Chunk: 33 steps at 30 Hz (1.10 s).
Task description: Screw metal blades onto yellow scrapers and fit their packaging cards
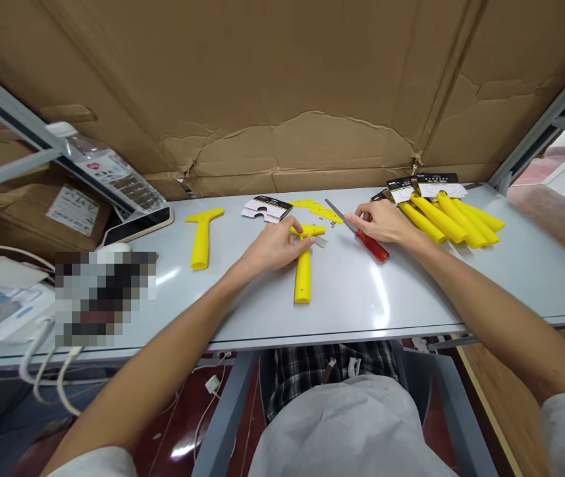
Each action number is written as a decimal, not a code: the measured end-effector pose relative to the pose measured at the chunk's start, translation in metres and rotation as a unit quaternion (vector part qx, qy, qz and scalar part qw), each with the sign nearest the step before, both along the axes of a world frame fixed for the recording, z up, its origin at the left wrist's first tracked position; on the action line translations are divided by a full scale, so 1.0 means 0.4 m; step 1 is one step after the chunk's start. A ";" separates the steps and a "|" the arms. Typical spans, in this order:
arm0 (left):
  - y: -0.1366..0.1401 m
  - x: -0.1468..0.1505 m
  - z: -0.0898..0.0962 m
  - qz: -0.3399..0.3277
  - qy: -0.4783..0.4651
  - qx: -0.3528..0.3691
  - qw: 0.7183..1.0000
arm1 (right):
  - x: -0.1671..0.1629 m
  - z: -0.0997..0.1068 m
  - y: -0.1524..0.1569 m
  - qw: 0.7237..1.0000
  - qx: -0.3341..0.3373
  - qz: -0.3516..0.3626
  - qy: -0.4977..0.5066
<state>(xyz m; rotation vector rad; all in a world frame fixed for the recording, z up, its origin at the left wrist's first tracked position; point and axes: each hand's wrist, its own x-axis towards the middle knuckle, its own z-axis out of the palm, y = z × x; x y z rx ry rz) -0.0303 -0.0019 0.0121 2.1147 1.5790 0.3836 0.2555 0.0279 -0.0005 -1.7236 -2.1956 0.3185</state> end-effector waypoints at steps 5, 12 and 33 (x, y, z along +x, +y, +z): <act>0.018 -0.029 0.016 0.048 -0.020 0.065 0.997 | 0.010 0.005 -0.002 0.998 -0.020 0.046 -0.037; 0.057 -0.077 0.009 0.037 0.003 0.149 0.988 | 0.040 -0.014 0.021 0.998 -0.008 0.036 -0.056; 0.107 -0.099 -0.060 -0.136 0.041 0.169 0.975 | 0.055 -0.025 0.031 0.993 0.077 -0.021 -0.087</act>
